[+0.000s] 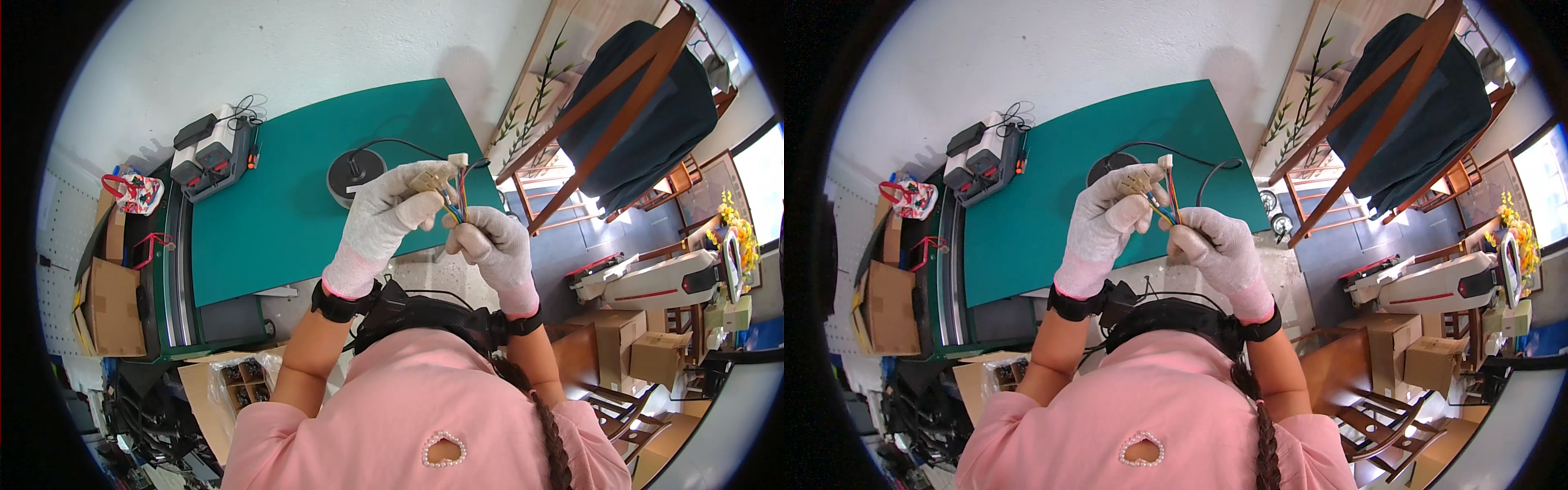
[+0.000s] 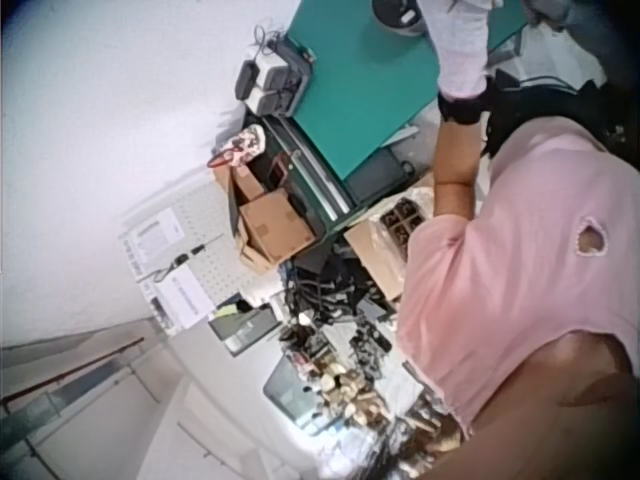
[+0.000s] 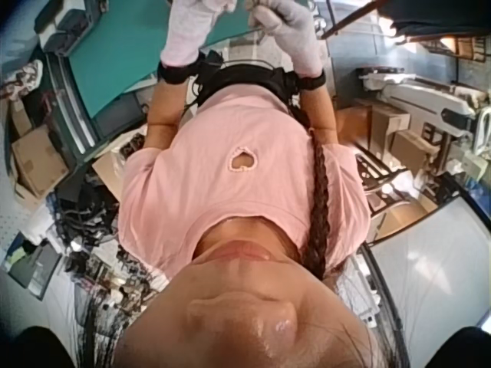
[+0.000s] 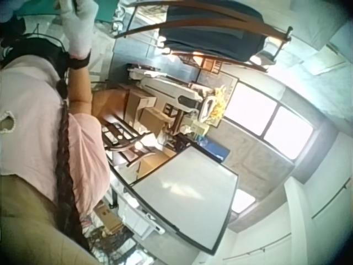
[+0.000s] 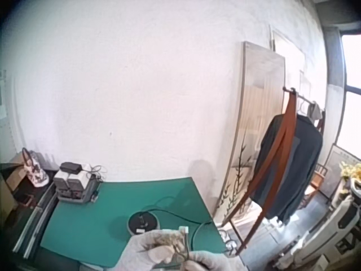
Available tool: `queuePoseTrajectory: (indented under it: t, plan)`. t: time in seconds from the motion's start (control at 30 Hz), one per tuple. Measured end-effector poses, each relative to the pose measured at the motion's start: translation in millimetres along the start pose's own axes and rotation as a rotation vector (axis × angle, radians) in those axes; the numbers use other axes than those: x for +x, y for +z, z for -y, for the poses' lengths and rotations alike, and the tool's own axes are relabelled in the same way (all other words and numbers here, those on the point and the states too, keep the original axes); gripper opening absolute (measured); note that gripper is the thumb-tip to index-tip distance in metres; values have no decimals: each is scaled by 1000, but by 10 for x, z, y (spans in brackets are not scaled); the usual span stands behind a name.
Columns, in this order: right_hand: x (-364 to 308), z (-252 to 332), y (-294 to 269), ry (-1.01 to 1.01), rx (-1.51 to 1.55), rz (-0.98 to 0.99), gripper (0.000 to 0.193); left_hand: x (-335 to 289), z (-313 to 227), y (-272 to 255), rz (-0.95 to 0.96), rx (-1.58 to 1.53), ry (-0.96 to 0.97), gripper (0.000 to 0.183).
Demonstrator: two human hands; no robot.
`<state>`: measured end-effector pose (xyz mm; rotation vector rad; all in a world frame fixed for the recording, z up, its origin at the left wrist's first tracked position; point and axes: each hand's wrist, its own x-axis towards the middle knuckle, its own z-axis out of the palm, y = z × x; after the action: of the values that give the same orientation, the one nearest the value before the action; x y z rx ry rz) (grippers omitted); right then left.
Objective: Straightening and coiling wires on electronic components
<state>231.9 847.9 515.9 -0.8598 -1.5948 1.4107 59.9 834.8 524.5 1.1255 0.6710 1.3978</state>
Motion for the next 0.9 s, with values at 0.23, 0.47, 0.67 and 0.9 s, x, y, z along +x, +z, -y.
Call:
queuePoseTrajectory:
  t: [0.23, 0.47, 0.67, 0.9]
  plan:
    - [-41, -10, 200, 97, 147, -33, 14, -79, -54, -44, -98, -58, -44, 27]
    - [-109, -53, 363, 30, 120, -83, 14, -154, -58, -120, -124, -15, -52, 33]
    - [-103, -79, 483, 44, 81, -150, 14, -196, 29, -216, -190, -214, 18, 36]
    - [-78, -82, 538, 116, 181, -134, 15, -223, -15, -310, -145, -211, -4, 25]
